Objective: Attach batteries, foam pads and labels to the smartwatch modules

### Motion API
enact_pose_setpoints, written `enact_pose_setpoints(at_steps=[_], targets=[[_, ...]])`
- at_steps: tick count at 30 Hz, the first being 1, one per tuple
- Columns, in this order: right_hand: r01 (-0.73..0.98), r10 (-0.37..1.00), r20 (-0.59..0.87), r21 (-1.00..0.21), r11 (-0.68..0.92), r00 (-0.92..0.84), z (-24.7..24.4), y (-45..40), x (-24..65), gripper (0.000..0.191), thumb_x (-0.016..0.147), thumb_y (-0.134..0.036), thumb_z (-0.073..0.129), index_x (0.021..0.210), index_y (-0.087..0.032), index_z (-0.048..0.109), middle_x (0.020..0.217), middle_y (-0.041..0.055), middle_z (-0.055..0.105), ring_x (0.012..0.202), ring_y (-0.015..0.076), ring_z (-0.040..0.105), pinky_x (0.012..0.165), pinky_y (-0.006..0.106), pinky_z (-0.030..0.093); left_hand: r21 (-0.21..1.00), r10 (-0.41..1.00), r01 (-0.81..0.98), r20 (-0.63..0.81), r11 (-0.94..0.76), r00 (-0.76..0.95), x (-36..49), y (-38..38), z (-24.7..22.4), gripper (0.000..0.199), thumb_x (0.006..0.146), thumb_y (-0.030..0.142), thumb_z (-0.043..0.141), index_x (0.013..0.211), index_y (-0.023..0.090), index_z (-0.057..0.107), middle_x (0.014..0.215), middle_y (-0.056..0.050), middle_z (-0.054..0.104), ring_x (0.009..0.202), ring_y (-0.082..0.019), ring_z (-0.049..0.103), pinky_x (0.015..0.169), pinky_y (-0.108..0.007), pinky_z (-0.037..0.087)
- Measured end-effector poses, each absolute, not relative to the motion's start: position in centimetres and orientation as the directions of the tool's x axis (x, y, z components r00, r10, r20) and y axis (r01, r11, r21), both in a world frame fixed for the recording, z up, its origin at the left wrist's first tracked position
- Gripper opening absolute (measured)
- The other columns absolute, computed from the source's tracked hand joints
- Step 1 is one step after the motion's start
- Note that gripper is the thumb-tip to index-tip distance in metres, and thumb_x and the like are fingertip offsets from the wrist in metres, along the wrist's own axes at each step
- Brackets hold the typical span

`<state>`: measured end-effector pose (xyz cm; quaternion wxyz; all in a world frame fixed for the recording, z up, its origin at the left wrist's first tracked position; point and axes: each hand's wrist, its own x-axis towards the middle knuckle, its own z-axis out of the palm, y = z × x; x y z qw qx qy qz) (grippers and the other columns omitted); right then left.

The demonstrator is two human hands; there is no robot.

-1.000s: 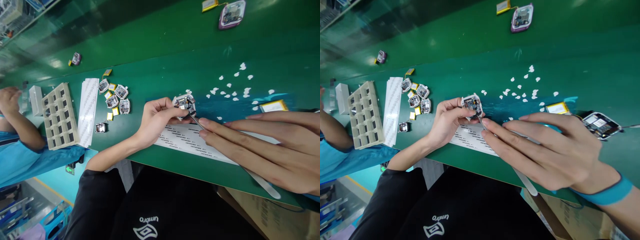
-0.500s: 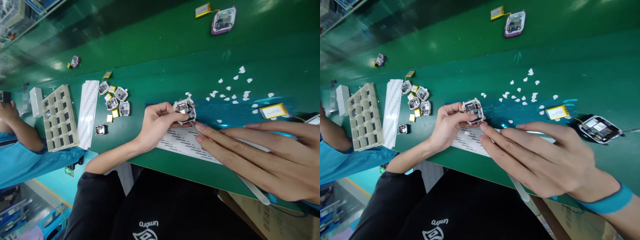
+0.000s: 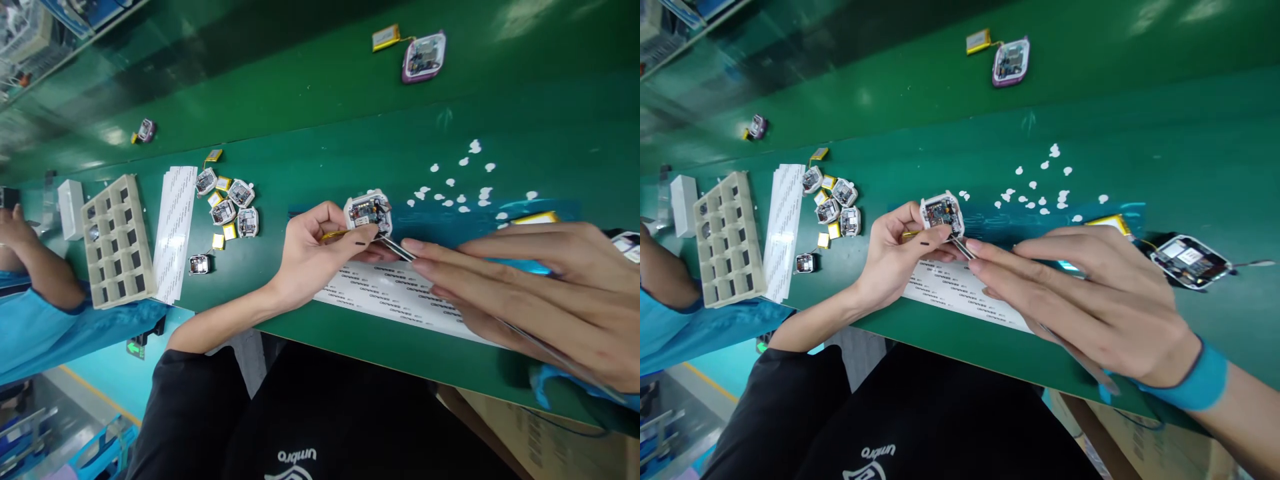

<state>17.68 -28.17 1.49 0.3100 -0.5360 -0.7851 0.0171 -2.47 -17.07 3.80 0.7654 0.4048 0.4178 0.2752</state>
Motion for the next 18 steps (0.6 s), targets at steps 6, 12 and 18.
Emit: enact_pose_setpoints(at_steps=[6, 12, 18], targets=[[0.791, 0.748, 0.558, -0.243, 0.561, -0.359, 1.6, -27.7, 19.0, 0.055, 0.108, -0.028, 0.048, 0.163, -0.026, 0.042, 0.126, 0.0050, 0.077, 0.105, 0.0247, 0.073, 0.090, 0.048, 0.059, 0.847, 0.737, -0.076, -0.409, 0.526, 0.538, -2.4, -17.0, 3.7, 0.033, 0.084, 0.033, 0.081, 0.082, 0.021, 0.050, 0.074, 0.003, 0.073, 0.068, -0.017, 0.079, 0.073, -0.030, 0.067], [0.819, 0.751, 0.591, -0.250, 0.516, -0.293, 2.0, -27.5, 19.0, 0.067, 0.102, -0.015, 0.058, 0.164, -0.034, 0.039, 0.126, 0.0022, 0.076, 0.109, 0.0223, 0.074, 0.091, 0.044, 0.062, 0.865, 0.766, -0.091, -0.382, 0.493, 0.518, -2.3, -16.3, 3.2, 0.039, 0.081, 0.036, 0.084, 0.105, 0.021, 0.056, 0.083, 0.000, 0.078, 0.076, -0.019, 0.081, 0.075, -0.031, 0.067], [0.815, 0.692, 0.612, -0.129, 0.566, -0.384, 3.4, -26.3, 18.6, 0.084, 0.090, -0.009, 0.076, 0.164, -0.023, 0.039, 0.122, 0.0051, 0.076, 0.096, 0.0233, 0.074, 0.082, 0.042, 0.061, 0.890, 0.754, -0.057, -0.347, 0.452, 0.557, -2.5, -16.0, 3.2, 0.046, 0.073, 0.042, 0.091, 0.092, 0.020, 0.056, 0.078, -0.001, 0.077, 0.070, -0.017, 0.079, 0.071, -0.028, 0.064]])
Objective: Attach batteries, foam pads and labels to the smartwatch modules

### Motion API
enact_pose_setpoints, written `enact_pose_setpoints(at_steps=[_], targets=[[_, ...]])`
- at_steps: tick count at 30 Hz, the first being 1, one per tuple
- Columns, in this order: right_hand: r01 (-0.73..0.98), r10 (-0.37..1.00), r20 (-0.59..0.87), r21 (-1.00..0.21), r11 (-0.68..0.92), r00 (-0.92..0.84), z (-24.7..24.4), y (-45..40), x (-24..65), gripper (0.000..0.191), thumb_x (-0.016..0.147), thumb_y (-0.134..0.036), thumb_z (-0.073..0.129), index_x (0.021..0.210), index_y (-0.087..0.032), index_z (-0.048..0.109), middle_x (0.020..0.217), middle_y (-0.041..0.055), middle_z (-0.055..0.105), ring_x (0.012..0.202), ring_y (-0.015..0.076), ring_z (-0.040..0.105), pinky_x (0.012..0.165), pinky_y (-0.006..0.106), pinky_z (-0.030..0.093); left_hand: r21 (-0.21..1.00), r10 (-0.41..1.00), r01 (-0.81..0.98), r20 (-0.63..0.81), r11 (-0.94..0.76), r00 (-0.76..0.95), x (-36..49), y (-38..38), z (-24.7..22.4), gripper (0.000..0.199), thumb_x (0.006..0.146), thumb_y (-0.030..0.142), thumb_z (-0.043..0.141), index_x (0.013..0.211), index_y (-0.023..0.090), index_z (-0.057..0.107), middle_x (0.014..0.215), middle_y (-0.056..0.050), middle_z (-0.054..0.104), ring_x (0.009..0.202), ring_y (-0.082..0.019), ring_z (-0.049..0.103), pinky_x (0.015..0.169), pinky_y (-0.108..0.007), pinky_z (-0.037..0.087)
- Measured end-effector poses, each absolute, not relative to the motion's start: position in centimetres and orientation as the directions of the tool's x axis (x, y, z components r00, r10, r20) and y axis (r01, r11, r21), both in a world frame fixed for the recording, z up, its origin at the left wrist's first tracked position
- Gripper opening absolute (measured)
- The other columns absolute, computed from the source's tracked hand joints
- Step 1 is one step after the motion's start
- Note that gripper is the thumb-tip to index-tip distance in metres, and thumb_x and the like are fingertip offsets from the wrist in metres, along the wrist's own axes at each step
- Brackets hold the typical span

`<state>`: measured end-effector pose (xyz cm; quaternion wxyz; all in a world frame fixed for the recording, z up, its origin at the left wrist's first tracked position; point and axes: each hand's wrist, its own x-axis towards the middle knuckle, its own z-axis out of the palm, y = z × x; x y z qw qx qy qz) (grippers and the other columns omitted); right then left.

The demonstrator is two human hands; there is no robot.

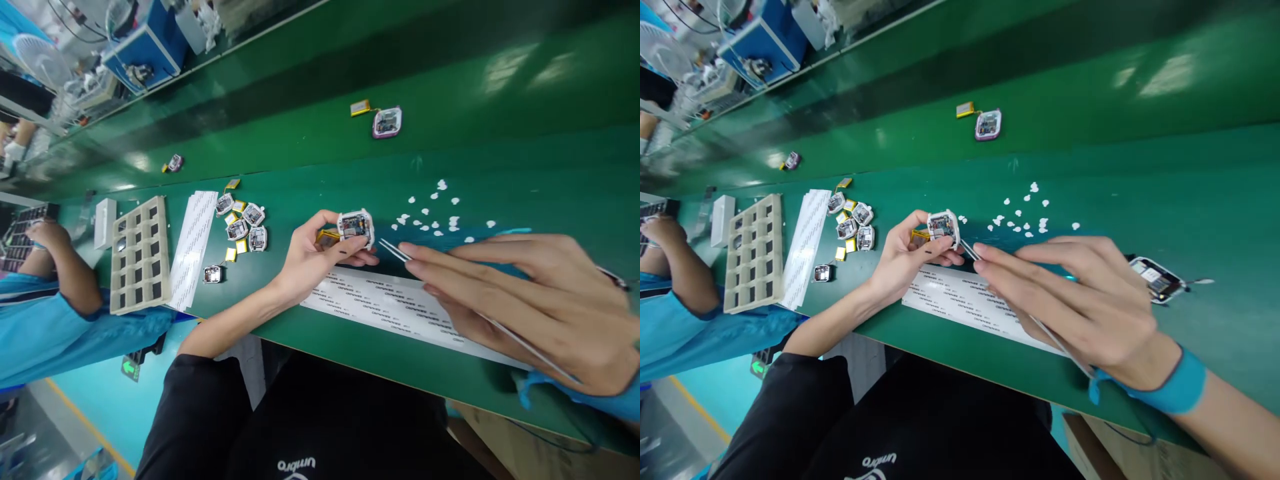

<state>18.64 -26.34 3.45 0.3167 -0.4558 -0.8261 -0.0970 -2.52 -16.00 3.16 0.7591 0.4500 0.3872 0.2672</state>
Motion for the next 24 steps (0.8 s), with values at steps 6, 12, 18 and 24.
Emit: enact_pose_setpoints(at_steps=[6, 12, 18, 24], targets=[[0.788, 0.563, 0.730, -0.056, 0.614, -0.388, 2.9, -25.3, 17.9, 0.064, 0.091, -0.006, 0.073, 0.151, -0.015, 0.053, 0.116, 0.0033, 0.079, 0.089, 0.0201, 0.071, 0.076, 0.038, 0.058, 0.981, 0.863, 0.185, -0.145, 0.061, 0.483, -3.5, -7.3, 3.0, 0.045, 0.078, 0.033, 0.086, 0.114, 0.024, 0.060, 0.081, -0.001, 0.078, 0.067, -0.017, 0.075, 0.069, -0.030, 0.059], [0.788, 0.545, 0.743, -0.039, 0.615, -0.389, 1.8, -25.3, 17.5, 0.039, 0.093, -0.008, 0.070, 0.131, -0.015, 0.064, 0.125, 0.0026, 0.077, 0.097, 0.0186, 0.068, 0.082, 0.038, 0.056, 0.551, 0.922, 0.761, 0.041, -0.342, 0.385, -4.0, 4.2, 2.3, 0.026, 0.089, 0.018, 0.067, 0.114, 0.012, 0.071, 0.108, -0.019, 0.079, 0.118, -0.038, 0.070, 0.112, -0.060, 0.047], [0.787, 0.551, 0.734, -0.039, 0.616, -0.396, 1.7, -24.8, 17.4, 0.032, 0.097, -0.011, 0.068, 0.129, -0.016, 0.064, 0.123, 0.0024, 0.078, 0.096, 0.0175, 0.067, 0.085, 0.036, 0.054, 0.451, 0.742, 0.630, 0.121, -0.633, 0.659, 2.7, 3.6, -0.4, 0.046, 0.102, 0.025, 0.052, 0.148, 0.020, 0.057, 0.164, -0.012, 0.053, 0.161, -0.029, 0.037, 0.133, -0.049, 0.026], [0.775, 0.590, 0.728, -0.129, 0.618, -0.349, 1.9, -24.7, 17.9, 0.040, 0.097, -0.009, 0.065, 0.135, -0.016, 0.059, 0.122, 0.0063, 0.078, 0.097, 0.0191, 0.069, 0.080, 0.035, 0.057, 0.401, 0.643, 0.571, 0.060, -0.716, 0.764, 6.6, 4.4, -0.4, 0.022, 0.091, 0.019, 0.065, 0.112, 0.014, 0.068, 0.131, -0.016, 0.072, 0.133, -0.030, 0.062, 0.126, -0.049, 0.037]])
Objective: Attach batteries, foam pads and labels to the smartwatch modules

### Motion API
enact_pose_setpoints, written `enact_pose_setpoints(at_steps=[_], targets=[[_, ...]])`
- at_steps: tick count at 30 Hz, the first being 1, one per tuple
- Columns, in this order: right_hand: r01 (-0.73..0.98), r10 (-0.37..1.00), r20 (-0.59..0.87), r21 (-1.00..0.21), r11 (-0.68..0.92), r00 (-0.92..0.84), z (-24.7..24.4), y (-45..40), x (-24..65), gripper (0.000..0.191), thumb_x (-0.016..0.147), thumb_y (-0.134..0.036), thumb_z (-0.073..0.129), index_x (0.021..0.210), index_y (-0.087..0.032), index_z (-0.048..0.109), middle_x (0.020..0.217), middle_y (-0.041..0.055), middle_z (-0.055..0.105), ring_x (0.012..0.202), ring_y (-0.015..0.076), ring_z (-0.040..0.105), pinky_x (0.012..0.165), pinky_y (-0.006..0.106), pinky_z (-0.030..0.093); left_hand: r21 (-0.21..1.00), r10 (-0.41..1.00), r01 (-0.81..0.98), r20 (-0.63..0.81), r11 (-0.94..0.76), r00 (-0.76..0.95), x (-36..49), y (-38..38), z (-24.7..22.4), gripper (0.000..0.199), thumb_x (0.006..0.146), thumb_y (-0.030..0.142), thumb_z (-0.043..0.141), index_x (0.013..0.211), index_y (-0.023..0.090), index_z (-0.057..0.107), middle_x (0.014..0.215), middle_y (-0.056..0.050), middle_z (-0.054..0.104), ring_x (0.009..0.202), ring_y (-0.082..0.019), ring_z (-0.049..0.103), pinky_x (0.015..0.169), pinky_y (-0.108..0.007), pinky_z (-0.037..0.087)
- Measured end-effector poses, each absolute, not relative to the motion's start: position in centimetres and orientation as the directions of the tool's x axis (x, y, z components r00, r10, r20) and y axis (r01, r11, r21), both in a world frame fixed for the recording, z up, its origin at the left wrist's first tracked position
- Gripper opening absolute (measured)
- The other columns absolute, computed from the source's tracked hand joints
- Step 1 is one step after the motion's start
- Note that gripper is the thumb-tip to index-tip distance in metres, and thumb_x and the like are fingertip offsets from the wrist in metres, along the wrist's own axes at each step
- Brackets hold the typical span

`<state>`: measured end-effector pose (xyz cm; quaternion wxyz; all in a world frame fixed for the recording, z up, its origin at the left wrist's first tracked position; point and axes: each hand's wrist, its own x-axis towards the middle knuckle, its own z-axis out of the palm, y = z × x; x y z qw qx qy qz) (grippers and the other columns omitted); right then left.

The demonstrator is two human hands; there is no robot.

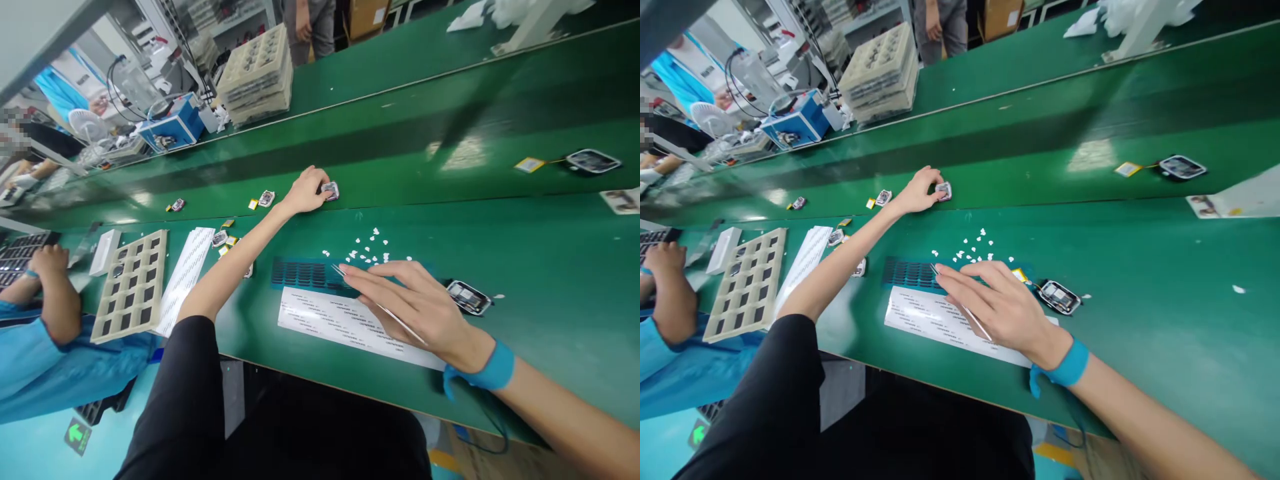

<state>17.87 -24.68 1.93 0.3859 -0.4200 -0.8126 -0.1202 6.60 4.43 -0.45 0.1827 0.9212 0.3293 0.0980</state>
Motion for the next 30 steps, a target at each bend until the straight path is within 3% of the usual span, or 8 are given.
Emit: enact_pose_setpoints(at_steps=[5, 7, 10, 12, 15, 21, 26, 30], targets=[[0.760, 0.608, 0.748, -0.226, 0.609, -0.265, 1.7, -24.7, 18.0, 0.022, 0.099, -0.009, 0.055, 0.116, -0.020, 0.063, 0.119, 0.0078, 0.078, 0.104, 0.0228, 0.073, 0.084, 0.041, 0.061, 0.378, 0.616, 0.539, 0.116, -0.752, 0.779, 3.6, 0.7, 1.8, 0.013, 0.086, 0.012, 0.064, 0.098, 0.017, 0.060, 0.091, -0.003, 0.071, 0.094, -0.022, 0.070, 0.123, -0.054, 0.038], [0.714, 0.647, 0.739, -0.351, 0.606, -0.186, 1.7, -24.7, 17.7, 0.019, 0.101, -0.011, 0.051, 0.108, -0.023, 0.063, 0.108, 0.0043, 0.080, 0.095, 0.0204, 0.074, 0.079, 0.037, 0.062, 0.534, 0.658, 0.476, 0.219, -0.699, 0.721, 1.9, -3.0, 2.3, 0.011, 0.091, 0.013, 0.058, 0.100, 0.019, 0.056, 0.088, -0.001, 0.070, 0.087, -0.018, 0.070, 0.114, -0.048, 0.048], [0.652, 0.731, 0.680, -0.534, 0.538, -0.046, 2.0, -24.7, 17.3, 0.028, 0.106, -0.010, 0.039, 0.097, -0.025, 0.060, 0.083, -0.0017, 0.074, 0.071, 0.0125, 0.071, 0.063, 0.027, 0.059, 0.931, 0.748, 0.211, 0.090, -0.297, 0.658, -0.4, -9.2, 2.4, 0.022, 0.098, 0.027, 0.059, 0.117, 0.021, 0.050, 0.094, -0.003, 0.074, 0.075, -0.013, 0.072, 0.073, -0.028, 0.058], [0.667, 0.777, 0.630, -0.584, 0.463, 0.012, 2.3, -24.8, 17.1, 0.030, 0.107, -0.009, 0.037, 0.094, -0.025, 0.058, 0.073, -0.0034, 0.067, 0.060, 0.0099, 0.066, 0.054, 0.024, 0.053, 0.995, 0.709, 0.096, -0.063, -0.006, 0.702, -1.3, -12.7, 2.4, 0.030, 0.100, 0.037, 0.060, 0.123, 0.023, 0.046, 0.092, -0.001, 0.073, 0.059, -0.009, 0.068, 0.058, -0.024, 0.054], [0.698, 0.815, 0.578, -0.597, 0.395, 0.034, 2.4, -25.0, 17.1, 0.016, 0.107, -0.015, 0.049, 0.104, -0.024, 0.062, 0.071, -0.0045, 0.065, 0.054, 0.0089, 0.061, 0.051, 0.024, 0.048, 0.985, 0.648, 0.000, -0.113, 0.171, 0.754, -1.8, -16.0, 2.3, 0.034, 0.101, 0.044, 0.063, 0.122, 0.021, 0.049, 0.092, 0.000, 0.069, 0.056, -0.007, 0.067, 0.061, -0.024, 0.056], [0.832, 0.759, 0.641, -0.359, 0.423, -0.109, 1.5, -25.4, 17.5, 0.022, 0.098, -0.025, 0.072, 0.118, -0.025, 0.064, 0.086, -0.0019, 0.076, 0.062, 0.0100, 0.067, 0.048, 0.024, 0.045, 0.985, 0.564, -0.013, -0.088, 0.173, 0.821, -1.9, -17.5, 2.2, 0.029, 0.106, 0.038, 0.055, 0.125, 0.018, 0.048, 0.077, 0.004, 0.060, 0.062, -0.008, 0.063, 0.067, -0.025, 0.053], [0.814, 0.754, 0.635, -0.342, 0.469, -0.167, 1.4, -25.5, 17.2, 0.025, 0.096, -0.012, 0.069, 0.119, -0.021, 0.063, 0.097, 0.0019, 0.078, 0.077, 0.0124, 0.074, 0.057, 0.024, 0.053, 0.994, 0.584, 0.109, -0.077, -0.020, 0.808, -2.2, -18.0, 2.6, 0.034, 0.109, 0.032, 0.041, 0.139, 0.016, 0.048, 0.073, 0.003, 0.060, 0.061, -0.011, 0.061, 0.067, -0.028, 0.052], [0.798, 0.768, 0.613, -0.364, 0.480, -0.182, 1.4, -25.7, 16.7, 0.026, 0.096, -0.010, 0.069, 0.118, -0.021, 0.063, 0.097, 0.0017, 0.077, 0.080, 0.0125, 0.074, 0.065, 0.025, 0.059, 0.934, 0.609, 0.194, 0.031, -0.300, 0.792, -2.3, -18.2, 2.6, 0.040, 0.106, 0.019, 0.039, 0.143, 0.014, 0.051, 0.088, -0.002, 0.070, 0.066, -0.012, 0.060, 0.069, -0.030, 0.054]])
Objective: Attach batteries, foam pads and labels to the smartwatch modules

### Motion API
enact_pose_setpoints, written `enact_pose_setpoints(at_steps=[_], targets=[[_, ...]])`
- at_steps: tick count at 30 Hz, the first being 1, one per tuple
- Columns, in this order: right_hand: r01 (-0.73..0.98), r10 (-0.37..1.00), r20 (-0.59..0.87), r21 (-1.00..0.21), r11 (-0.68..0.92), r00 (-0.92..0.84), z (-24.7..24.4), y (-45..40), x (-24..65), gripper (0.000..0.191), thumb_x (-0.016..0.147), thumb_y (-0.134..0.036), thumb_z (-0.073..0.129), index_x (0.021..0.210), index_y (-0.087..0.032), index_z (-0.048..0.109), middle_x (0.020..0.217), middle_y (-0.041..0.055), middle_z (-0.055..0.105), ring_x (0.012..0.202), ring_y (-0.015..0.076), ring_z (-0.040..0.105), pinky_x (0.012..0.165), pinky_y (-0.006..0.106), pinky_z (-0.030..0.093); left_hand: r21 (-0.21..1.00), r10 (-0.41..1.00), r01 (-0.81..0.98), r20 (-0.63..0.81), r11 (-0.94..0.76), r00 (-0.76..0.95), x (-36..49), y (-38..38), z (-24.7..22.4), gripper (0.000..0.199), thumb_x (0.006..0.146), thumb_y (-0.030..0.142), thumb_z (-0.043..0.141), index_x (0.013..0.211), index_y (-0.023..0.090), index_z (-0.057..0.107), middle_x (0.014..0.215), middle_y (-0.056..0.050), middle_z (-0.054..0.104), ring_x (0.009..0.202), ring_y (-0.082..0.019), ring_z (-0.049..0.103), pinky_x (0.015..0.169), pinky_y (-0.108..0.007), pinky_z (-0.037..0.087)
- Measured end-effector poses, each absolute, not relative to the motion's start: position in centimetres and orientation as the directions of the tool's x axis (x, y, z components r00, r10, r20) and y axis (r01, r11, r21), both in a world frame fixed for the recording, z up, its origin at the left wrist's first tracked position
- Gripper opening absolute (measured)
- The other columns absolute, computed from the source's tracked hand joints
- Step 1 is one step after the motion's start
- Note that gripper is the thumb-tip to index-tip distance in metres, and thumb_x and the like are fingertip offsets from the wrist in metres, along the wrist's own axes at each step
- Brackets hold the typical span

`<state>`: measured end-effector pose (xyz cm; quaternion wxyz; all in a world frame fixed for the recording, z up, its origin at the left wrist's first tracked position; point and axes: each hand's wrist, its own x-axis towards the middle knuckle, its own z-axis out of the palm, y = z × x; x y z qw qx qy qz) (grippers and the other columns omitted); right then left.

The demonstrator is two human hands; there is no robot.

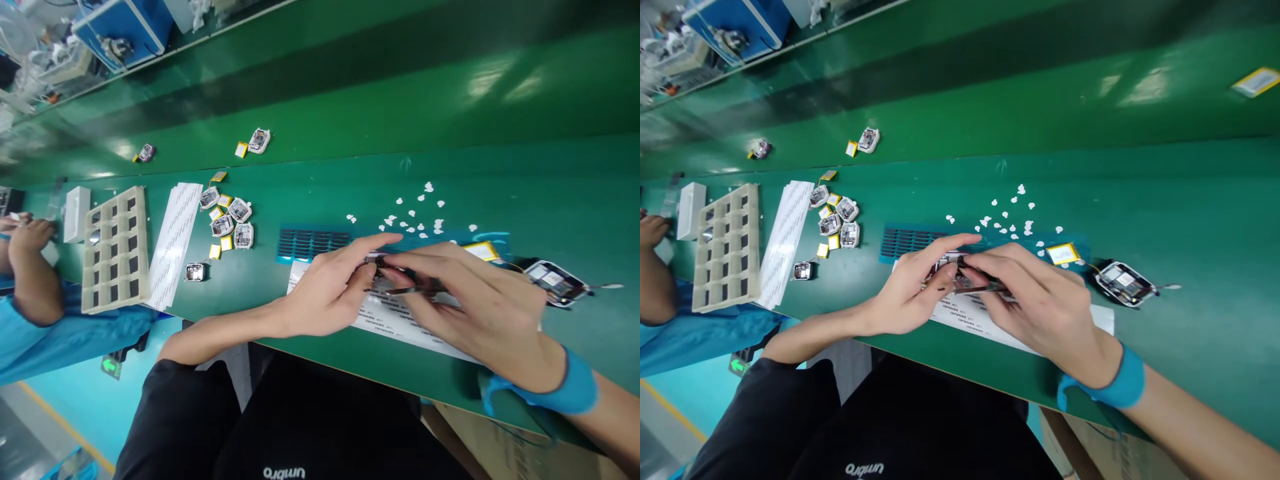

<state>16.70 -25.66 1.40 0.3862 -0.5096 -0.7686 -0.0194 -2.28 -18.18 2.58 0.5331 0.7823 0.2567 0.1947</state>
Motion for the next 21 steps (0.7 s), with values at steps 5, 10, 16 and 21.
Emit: enact_pose_setpoints(at_steps=[5, 10, 16, 21], targets=[[0.777, 0.797, 0.584, -0.426, 0.464, -0.156, 1.4, -25.6, 16.8, 0.027, 0.097, -0.007, 0.064, 0.119, -0.023, 0.064, 0.100, 0.0006, 0.077, 0.082, 0.0110, 0.074, 0.068, 0.023, 0.060, 0.895, 0.622, 0.169, 0.141, -0.412, 0.770, -2.3, -18.0, 2.1, 0.037, 0.106, 0.018, 0.037, 0.139, 0.013, 0.054, 0.105, -0.008, 0.075, 0.077, -0.014, 0.067, 0.073, -0.030, 0.057], [0.739, 0.814, 0.568, -0.494, 0.458, -0.125, 1.8, -25.5, 16.9, 0.031, 0.095, -0.003, 0.062, 0.113, -0.028, 0.066, 0.097, -0.0015, 0.077, 0.080, 0.0137, 0.075, 0.068, 0.028, 0.062, 0.904, 0.694, 0.263, 0.049, -0.336, 0.718, -2.2, -17.9, 3.0, 0.016, 0.101, 0.024, 0.049, 0.111, 0.019, 0.061, 0.087, 0.000, 0.074, 0.058, -0.007, 0.056, 0.053, -0.022, 0.045], [0.753, 0.799, 0.599, -0.502, 0.425, -0.052, 1.9, -25.8, 16.5, 0.030, 0.094, -0.004, 0.068, 0.110, -0.029, 0.066, 0.093, -0.0017, 0.078, 0.077, 0.0152, 0.076, 0.066, 0.028, 0.063, 0.955, 0.675, 0.233, -0.050, -0.183, 0.736, -2.0, -17.7, 3.5, 0.011, 0.098, 0.027, 0.051, 0.100, 0.021, 0.060, 0.078, 0.002, 0.068, 0.051, -0.006, 0.045, 0.048, -0.021, 0.037], [0.799, 0.766, 0.632, -0.399, 0.451, -0.117, 1.8, -25.9, 16.8, 0.036, 0.091, 0.000, 0.069, 0.116, -0.025, 0.066, 0.102, 0.0031, 0.080, 0.084, 0.0159, 0.078, 0.070, 0.027, 0.064, 0.975, 0.664, 0.220, -0.165, 0.001, 0.729, -2.0, -17.7, 3.2, 0.010, 0.095, 0.029, 0.054, 0.098, 0.020, 0.059, 0.076, 0.002, 0.061, 0.055, -0.007, 0.046, 0.052, -0.024, 0.038]])
